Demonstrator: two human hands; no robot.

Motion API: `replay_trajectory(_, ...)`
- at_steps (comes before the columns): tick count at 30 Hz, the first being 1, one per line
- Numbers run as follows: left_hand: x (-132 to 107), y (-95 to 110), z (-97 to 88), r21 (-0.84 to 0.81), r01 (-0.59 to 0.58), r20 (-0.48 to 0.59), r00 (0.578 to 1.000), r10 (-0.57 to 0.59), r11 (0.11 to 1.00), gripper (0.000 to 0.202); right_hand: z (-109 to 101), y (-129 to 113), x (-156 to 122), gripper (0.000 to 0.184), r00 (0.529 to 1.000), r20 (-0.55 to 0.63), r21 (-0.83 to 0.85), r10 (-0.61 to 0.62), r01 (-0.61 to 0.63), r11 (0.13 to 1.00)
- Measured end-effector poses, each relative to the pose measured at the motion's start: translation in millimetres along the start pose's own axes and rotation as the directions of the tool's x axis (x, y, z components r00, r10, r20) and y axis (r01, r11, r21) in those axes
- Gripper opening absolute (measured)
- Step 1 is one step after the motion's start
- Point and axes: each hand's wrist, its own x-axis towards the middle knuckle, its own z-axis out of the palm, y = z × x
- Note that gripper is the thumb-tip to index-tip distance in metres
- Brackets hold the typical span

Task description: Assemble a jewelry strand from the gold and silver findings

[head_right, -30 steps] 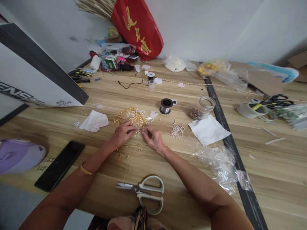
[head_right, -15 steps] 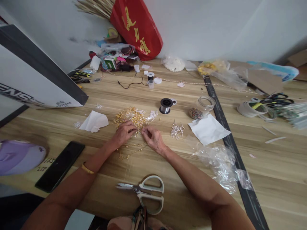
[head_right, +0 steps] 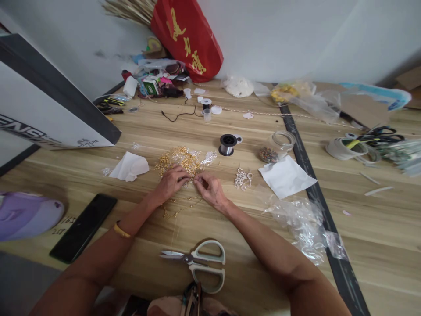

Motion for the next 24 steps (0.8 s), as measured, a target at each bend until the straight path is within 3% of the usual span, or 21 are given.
replay_trajectory(9,-1.3,1.9,-0.3,0.003,-0.010,-0.006,1.000,0.010,1.000,0.013,0.2,-0.8,-0.4,0.017,1.000,-0.009,0.009,0.009,-0.009,1.000)
replay_trajectory(13,0.1,2.7,-3.7,-0.116,0.047,-0.121,0.991,-0.061,0.992,0.008,0.2,-1.7,-0.5,0.017,1.000,-0.013,0.025,0.027,-0.027,0.999)
replay_trajectory(16,0.7,6.2,-8.9,-0.317,0.114,-0.176,0.969,-0.176,0.941,0.006,-0.3,-2.6,-1.1,0.016,0.999,-0.020,0.050,0.033,-0.032,0.998)
replay_trajectory(18,0.4,10.4,-12.1,-0.523,0.197,-0.135,0.941,-0.309,0.829,0.009,-1.0,-3.3,-1.6,0.016,0.999,-0.036,0.059,0.015,-0.013,0.998)
replay_trajectory(21,-1.1,18.2,-13.1,-0.785,0.316,0.029,0.878,-0.478,0.533,0.018,-2.6,-5.6,-2.3,0.014,0.996,-0.071,0.035,-0.050,0.052,0.998)
replay_trajectory(24,-3.1,26.0,-9.6,-0.904,0.339,0.175,0.850,-0.497,0.260,0.023,-4.2,-9.1,-3.1,0.012,0.988,-0.077,-0.004,-0.137,0.137,0.991)
